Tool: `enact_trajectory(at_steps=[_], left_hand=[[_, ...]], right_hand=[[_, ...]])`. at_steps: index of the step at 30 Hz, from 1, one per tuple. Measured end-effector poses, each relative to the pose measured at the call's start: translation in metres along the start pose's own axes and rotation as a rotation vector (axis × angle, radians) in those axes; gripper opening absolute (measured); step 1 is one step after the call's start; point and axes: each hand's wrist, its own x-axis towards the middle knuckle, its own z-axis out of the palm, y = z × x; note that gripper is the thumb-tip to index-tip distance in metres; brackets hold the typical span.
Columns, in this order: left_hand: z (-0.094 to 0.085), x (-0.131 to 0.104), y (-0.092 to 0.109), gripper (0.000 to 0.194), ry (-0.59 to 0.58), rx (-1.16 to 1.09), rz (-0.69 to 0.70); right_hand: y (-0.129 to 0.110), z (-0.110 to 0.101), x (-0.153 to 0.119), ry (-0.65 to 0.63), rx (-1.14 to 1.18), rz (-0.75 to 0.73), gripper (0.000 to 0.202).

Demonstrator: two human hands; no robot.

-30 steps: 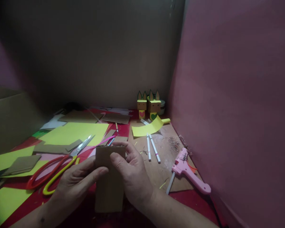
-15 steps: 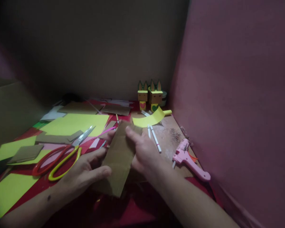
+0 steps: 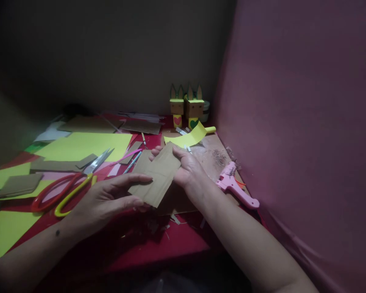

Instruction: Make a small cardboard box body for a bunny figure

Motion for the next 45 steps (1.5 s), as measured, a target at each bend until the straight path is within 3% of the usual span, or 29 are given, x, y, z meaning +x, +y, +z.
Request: enact_trajectory(at_steps=[10, 18, 24, 34, 39, 45], left_hand=[[0.006, -0.002, 0.016, 0.046, 0.019, -0.001, -0.061], [0.006, 0.000, 0.016, 0.044, 0.066, -0.077, -0.061], [0.007, 0.000, 0.016, 0.045, 0.091, -0.092, -0.058], [0.004, 0.002, 0.012, 0.043, 0.034, -0.100, -0.010], [0.006, 0.003, 0.010, 0.052, -0.001, -0.160, 0.069], [0.007, 0.003, 0.009, 0.052, -0.022, -0.128, 0.093]], right_hand=[[0.000, -0.007, 0.002, -0.061, -0.052, -0.044, 0.028], [0.019, -0.003, -0.008, -0.110, -0.196, -0.056, 0.033], [0.028, -0.002, -0.012, -0.127, -0.153, -0.022, 0.035], [0.031, -0.002, -0.011, -0.078, -0.159, 0.041, 0.033], [0.026, 0.001, -0.011, -0.034, -0.117, 0.054, 0.033], [0.021, -0.002, -0.008, -0.074, -0.130, 0.039, 0.036]])
